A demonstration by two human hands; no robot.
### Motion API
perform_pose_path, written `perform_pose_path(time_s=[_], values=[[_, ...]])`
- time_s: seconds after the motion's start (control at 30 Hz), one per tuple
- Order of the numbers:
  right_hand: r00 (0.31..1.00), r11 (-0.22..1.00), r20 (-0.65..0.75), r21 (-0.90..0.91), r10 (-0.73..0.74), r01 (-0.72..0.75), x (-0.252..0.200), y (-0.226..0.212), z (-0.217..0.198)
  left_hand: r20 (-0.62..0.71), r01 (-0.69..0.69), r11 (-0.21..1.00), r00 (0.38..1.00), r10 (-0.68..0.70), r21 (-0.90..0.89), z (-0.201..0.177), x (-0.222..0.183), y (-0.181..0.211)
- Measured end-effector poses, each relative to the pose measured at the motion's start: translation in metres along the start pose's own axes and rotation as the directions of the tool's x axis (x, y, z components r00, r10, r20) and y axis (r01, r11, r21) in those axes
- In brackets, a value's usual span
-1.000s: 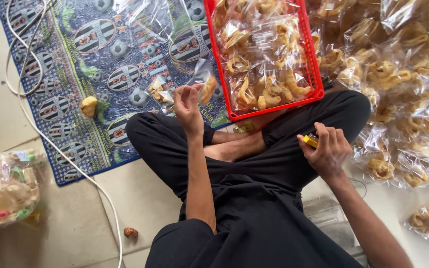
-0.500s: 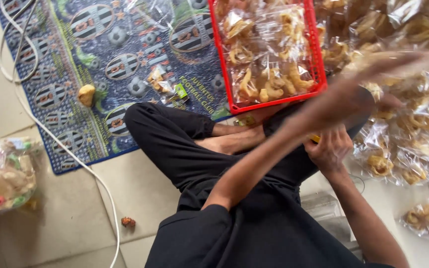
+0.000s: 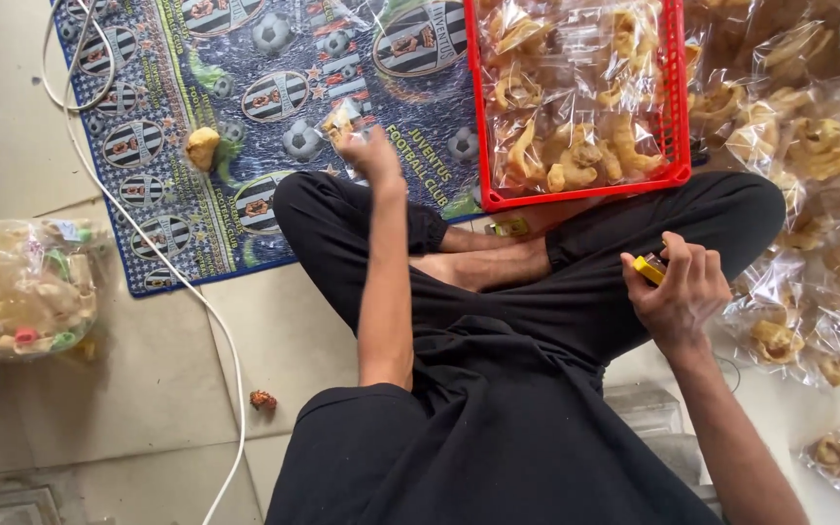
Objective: Sealing small plastic bags of snacks using a handheld heat sealer and organizing them into a basket.
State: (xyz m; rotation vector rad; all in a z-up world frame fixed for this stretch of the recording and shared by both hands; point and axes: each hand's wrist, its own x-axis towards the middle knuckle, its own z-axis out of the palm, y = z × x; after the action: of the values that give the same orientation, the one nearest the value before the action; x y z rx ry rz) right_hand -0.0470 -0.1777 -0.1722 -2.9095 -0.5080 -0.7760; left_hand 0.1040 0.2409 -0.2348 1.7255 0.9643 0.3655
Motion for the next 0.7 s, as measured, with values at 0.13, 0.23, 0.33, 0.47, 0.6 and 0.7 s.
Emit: perform_pose_path(time_s=[0.13,0.23,0.33,0.47,0.6,0.7], values=[[1.0,1.0,-0.014,-0.022,-0.012,0.012,-0.001,0.003,0.002,-0.04,0.44,0.733,0.844,-0.535,-0.519,-0.007,0.025,-0.05],[1.0,1.0,-0.006,-0.017,-0.014,0.014,-0.002,0.001,0.001,0.076,0.548,0.531,0.739,-0.67,-0.647,0.011,0.041,-0.09],[1.0,1.0,-0.008,-0.004,-0.014,0.014,0.001,-0.002,0.0,-0.003,0.518,0.514,0.703,-0.711,-0.684,0.026,0.065,-0.112],[1.0,1.0,-0.003,0.001,-0.014,0.014,0.002,0.0,-0.001,-0.14,0.42,0.514,0.657,-0.741,-0.748,0.033,0.086,-0.118],[1.0,1.0,0.003,-0.016,-0.003,0.003,0.001,0.001,0.001,-0.142,0.349,0.431,0.618,-0.774,-0.832,0.031,0.092,-0.112],[1.0,0.999,0.006,-0.034,0.009,-0.008,0.001,0.002,0.007,-0.251,0.332,0.665,0.742,-0.622,-0.669,0.028,0.074,-0.084]])
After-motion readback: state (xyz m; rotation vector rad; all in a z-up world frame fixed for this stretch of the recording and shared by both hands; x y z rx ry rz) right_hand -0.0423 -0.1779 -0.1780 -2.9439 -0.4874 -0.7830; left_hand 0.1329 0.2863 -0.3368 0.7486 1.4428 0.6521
